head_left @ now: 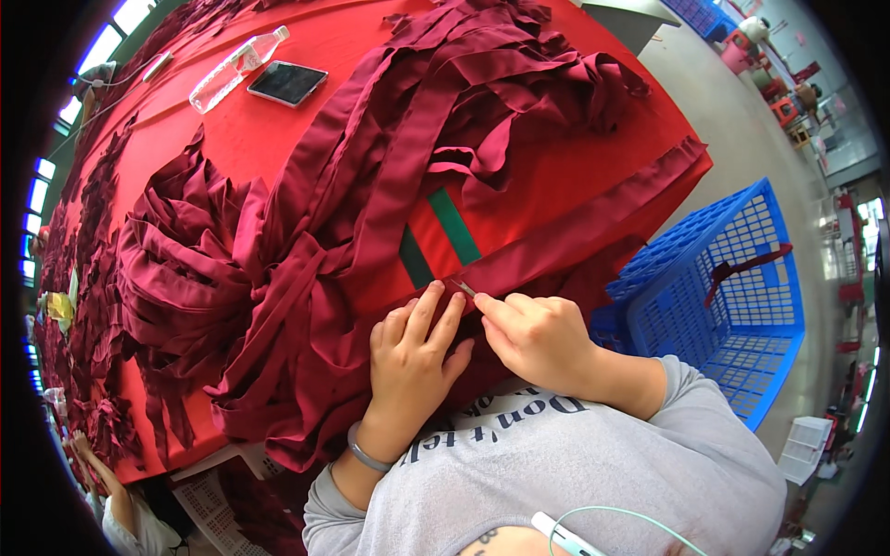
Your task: The person aligns fabric strips across markers on a table and cuts them using a handheld cutting tool.
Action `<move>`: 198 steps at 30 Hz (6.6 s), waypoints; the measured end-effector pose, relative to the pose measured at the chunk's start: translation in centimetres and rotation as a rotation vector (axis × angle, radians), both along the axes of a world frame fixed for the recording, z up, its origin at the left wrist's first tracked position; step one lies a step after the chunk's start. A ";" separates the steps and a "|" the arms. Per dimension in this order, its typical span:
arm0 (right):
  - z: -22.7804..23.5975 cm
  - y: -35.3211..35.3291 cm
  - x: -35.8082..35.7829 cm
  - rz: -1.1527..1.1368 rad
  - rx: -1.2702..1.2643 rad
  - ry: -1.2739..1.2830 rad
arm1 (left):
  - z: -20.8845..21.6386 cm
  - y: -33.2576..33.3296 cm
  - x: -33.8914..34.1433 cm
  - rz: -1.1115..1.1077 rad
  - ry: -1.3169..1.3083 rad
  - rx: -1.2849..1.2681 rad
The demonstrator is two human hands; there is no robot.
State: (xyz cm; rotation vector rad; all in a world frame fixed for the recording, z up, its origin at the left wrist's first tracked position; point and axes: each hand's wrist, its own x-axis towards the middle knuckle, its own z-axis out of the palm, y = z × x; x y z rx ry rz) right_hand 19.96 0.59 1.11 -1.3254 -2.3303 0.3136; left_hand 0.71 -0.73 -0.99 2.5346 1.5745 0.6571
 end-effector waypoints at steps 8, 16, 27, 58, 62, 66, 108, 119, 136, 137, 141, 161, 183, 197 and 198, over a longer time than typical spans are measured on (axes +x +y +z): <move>-0.4 0.2 0.0 -0.058 -0.004 0.199 | 0.0 -0.1 0.1 0.011 0.005 0.009; 0.2 -0.2 -0.2 -0.020 -0.017 0.007 | 0.2 0.0 0.1 -0.001 0.000 -0.005; 0.2 -0.4 0.3 -0.070 -0.075 0.107 | 0.1 -0.1 0.2 0.009 0.011 0.000; 2.6 2.4 3.3 -0.207 -0.184 0.591 | 7.0 -3.2 -7.8 0.310 -0.154 0.329; 2.1 2.2 4.0 -0.207 -0.334 0.683 | 10.5 -4.1 -12.4 0.885 0.392 0.612; 1.3 1.9 4.0 -0.205 -0.337 0.745 | 9.0 -1.1 -7.6 0.724 -0.162 0.418; 0.5 4.1 4.2 0.193 -1.104 1.860 | 3.9 1.9 -0.8 -0.150 -0.125 0.218; 1.3 14.6 26.2 -0.145 -0.554 2.051 | 1.7 -0.5 -5.3 0.024 0.016 0.285; -4.6 18.8 38.6 -1.405 0.099 0.297 | 0.9 -1.6 -3.9 0.201 0.247 0.113; -4.4 18.9 40.1 -1.399 0.068 0.522 | 1.0 -1.6 -3.8 0.219 0.229 0.099; -4.1 18.6 39.0 -1.388 0.108 0.328 | 1.8 -1.9 -3.2 0.264 0.205 0.060; -0.2 -0.3 1.9 0.076 0.015 -0.046 | -0.5 -1.2 1.0 0.036 0.065 0.050; 0.2 0.1 0.6 0.073 -0.123 0.145 | -0.9 -0.8 0.6 0.051 -0.052 0.037; 0.3 0.9 0.0 -0.042 -0.042 0.176 | -0.7 -0.7 0.5 0.054 -0.039 0.044; 0.7 0.5 0.2 0.018 -0.091 0.138 | -0.8 -0.7 0.5 0.058 -0.040 0.046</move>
